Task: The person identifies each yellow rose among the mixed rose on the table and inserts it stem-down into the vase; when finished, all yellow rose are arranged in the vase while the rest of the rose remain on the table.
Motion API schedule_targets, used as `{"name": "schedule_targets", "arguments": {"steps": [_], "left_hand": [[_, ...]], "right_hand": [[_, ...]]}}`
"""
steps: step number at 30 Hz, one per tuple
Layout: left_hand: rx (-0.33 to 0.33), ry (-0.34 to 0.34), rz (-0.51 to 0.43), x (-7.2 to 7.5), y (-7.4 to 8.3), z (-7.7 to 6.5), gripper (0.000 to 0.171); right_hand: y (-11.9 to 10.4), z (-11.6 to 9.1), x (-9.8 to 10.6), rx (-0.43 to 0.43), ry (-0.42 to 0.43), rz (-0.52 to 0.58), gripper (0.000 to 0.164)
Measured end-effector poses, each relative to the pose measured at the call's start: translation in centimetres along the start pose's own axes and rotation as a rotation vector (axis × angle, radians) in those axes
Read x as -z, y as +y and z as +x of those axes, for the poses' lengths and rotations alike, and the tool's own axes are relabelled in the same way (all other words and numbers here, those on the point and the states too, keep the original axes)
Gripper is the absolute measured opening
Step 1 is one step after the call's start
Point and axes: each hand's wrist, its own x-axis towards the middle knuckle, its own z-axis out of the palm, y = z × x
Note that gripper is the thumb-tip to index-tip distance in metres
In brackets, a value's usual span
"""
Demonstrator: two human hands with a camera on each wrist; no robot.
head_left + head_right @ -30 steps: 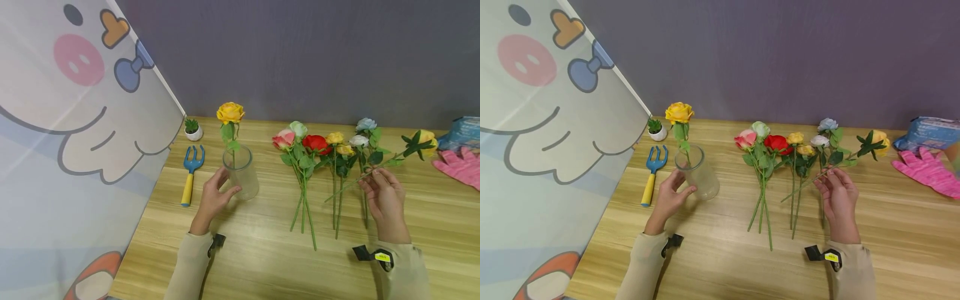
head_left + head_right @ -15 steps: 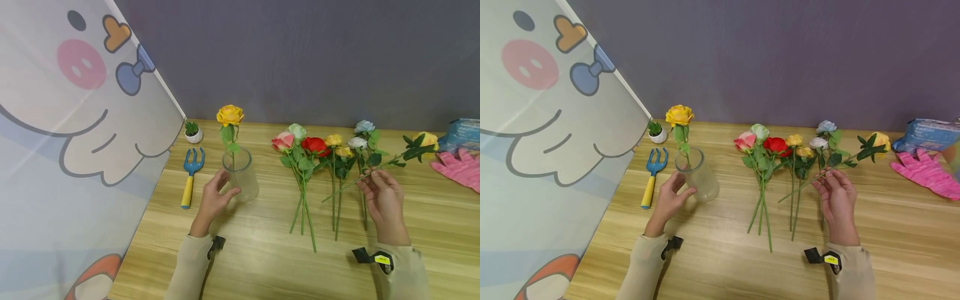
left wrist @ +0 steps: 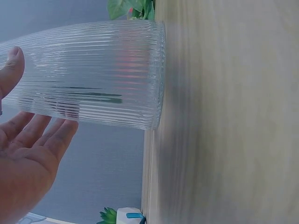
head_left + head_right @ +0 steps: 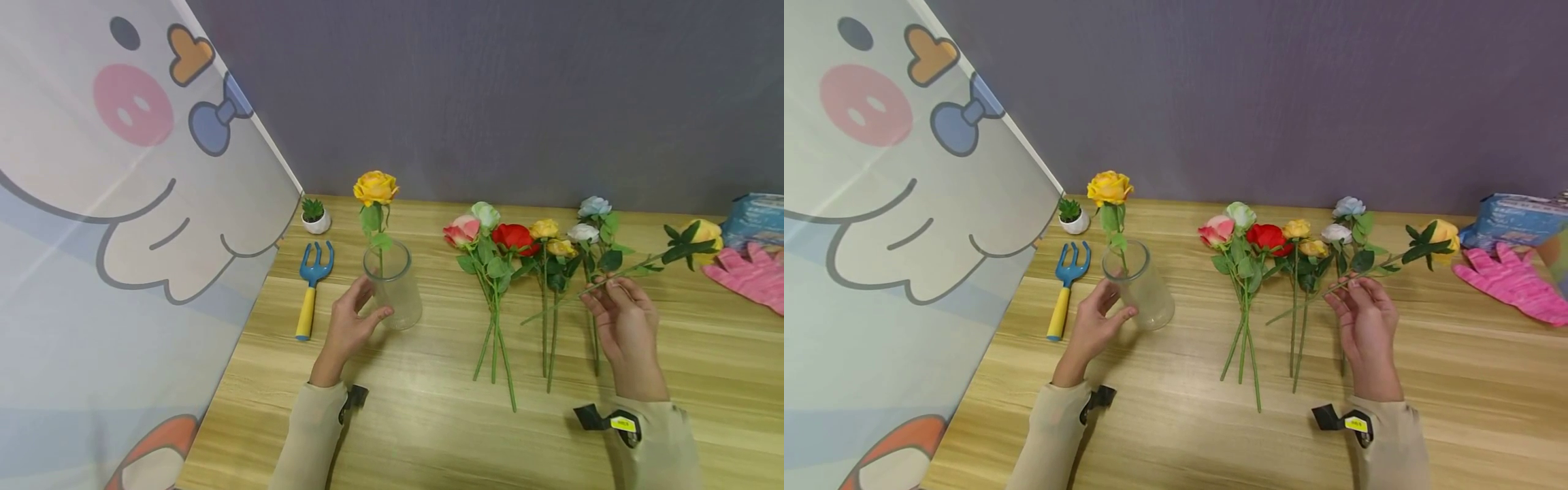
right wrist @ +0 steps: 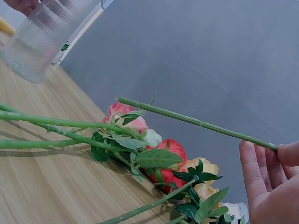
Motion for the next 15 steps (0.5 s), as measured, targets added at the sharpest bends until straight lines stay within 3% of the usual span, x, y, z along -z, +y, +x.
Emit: {"name": "schedule_targets", "arguments": {"steps": [15], "left_hand": [[-0.008, -0.001, 0.003, 0.03, -0.04, 0.03, 0.074]], "right_hand": [[0.59, -0.32, -1.03, 0.044, -0.012, -0.08, 0.017]]}}
